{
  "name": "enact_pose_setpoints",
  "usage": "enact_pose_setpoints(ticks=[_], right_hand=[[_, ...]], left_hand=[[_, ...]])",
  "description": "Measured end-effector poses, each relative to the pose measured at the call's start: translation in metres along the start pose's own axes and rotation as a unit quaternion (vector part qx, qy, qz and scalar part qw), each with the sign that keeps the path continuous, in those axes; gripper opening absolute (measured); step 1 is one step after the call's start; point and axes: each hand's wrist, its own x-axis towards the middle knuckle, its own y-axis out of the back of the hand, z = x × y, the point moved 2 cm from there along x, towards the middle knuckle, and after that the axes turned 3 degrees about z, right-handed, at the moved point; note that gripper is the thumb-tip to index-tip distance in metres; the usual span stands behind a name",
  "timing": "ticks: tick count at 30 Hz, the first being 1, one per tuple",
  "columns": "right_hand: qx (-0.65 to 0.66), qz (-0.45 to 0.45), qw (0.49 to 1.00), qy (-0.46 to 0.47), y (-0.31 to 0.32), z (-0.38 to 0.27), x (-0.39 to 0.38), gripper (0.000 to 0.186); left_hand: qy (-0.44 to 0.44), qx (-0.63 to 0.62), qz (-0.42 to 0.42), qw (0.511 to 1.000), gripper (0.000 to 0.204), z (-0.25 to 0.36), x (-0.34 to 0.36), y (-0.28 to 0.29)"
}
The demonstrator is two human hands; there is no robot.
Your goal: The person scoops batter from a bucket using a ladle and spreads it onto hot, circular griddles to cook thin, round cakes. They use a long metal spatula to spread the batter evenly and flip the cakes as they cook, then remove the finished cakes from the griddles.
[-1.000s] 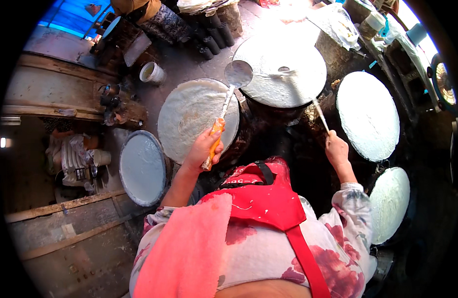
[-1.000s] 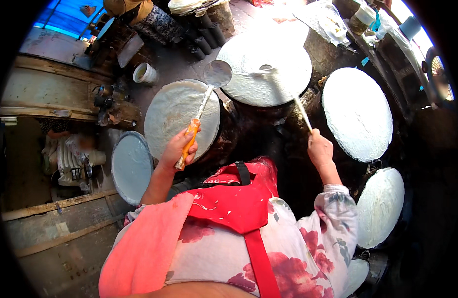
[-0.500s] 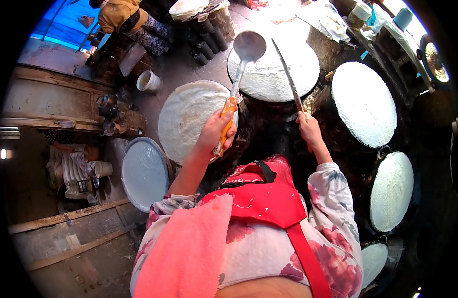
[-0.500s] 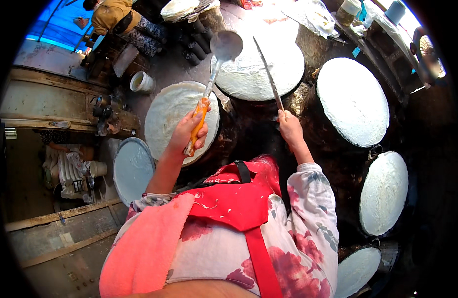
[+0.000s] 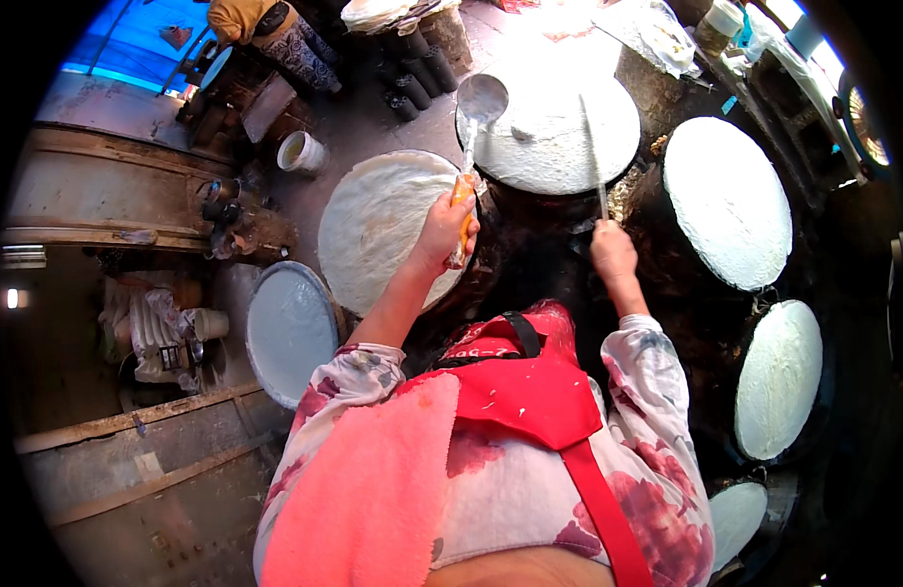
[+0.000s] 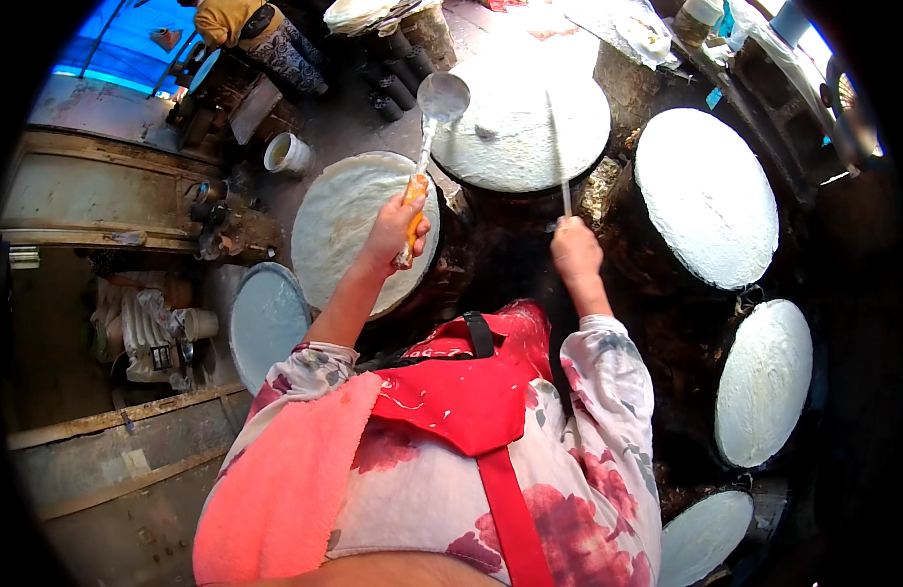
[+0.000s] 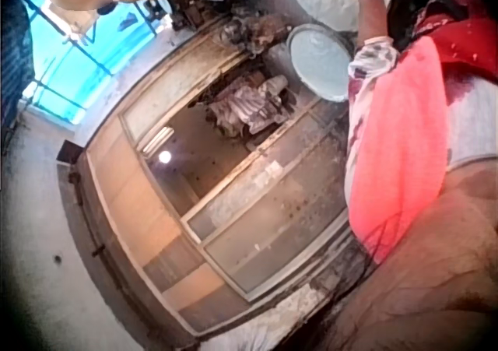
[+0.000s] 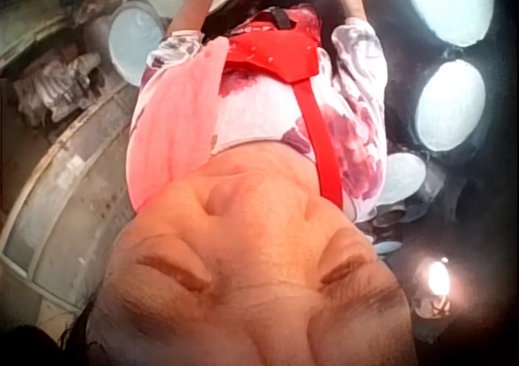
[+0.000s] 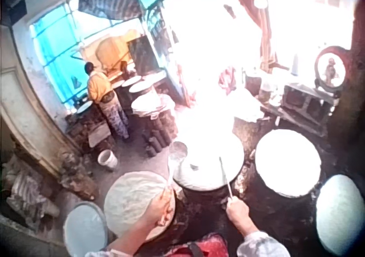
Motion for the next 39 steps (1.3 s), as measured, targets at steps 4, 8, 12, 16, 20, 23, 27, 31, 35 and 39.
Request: enact_pose_setpoints(ticks=[4, 8, 12, 16, 20, 23, 27, 31, 35, 39], right_hand=[[-0.009, -0.091, 0.994, 0.058, -0.046, -0.048, -0.026, 0.037], [0.067, -0.057, 0.996, 0.024, -0.022, -0.052, -0.026, 0.039], [0.068, -0.067, 0.995, 0.002, -0.043, -0.023, -0.038, 0.040], [0.199, -0.105, 0.974, 0.039, -0.106, -0.068, -0.046, 0.037], [0.358, -0.267, 0.892, -0.060, -0.125, -0.096, -0.037, 0.037], [0.304, -0.160, 0.937, 0.068, -0.094, -0.113, -0.041, 0.035], [0.215, -0.071, 0.946, 0.232, -0.042, -0.158, -0.051, 0.031], [0.130, -0.052, 0.955, 0.262, -0.034, -0.158, -0.027, 0.029], [0.226, 0.025, 0.952, 0.206, -0.001, -0.116, 0.020, 0.034], [0.034, 0.000, 0.994, 0.106, 0.010, -0.054, 0.053, 0.038]], left_hand=[[0.011, 0.017, 0.031, 0.999, 0.020, -0.020, 0.007, 0.009], [0.015, 0.023, 0.077, 0.997, 0.019, -0.029, -0.001, 0.025], [0.026, 0.029, 0.092, 0.995, 0.019, -0.033, -0.008, 0.027], [0.046, -0.016, 0.088, 0.995, 0.018, -0.031, -0.015, 0.009], [0.064, -0.092, 0.071, 0.991, 0.020, -0.020, -0.018, 0.021], [0.036, -0.169, 0.025, 0.985, 0.026, 0.003, -0.050, 0.032], [0.003, -0.217, 0.075, 0.973, 0.029, 0.005, -0.066, 0.047], [0.052, -0.399, -0.068, 0.913, 0.033, 0.025, -0.052, 0.050], [-0.061, -0.573, -0.240, 0.781, 0.040, 0.067, -0.072, 0.044], [-0.098, -0.504, -0.217, 0.830, 0.040, 0.091, -0.087, 0.048]])
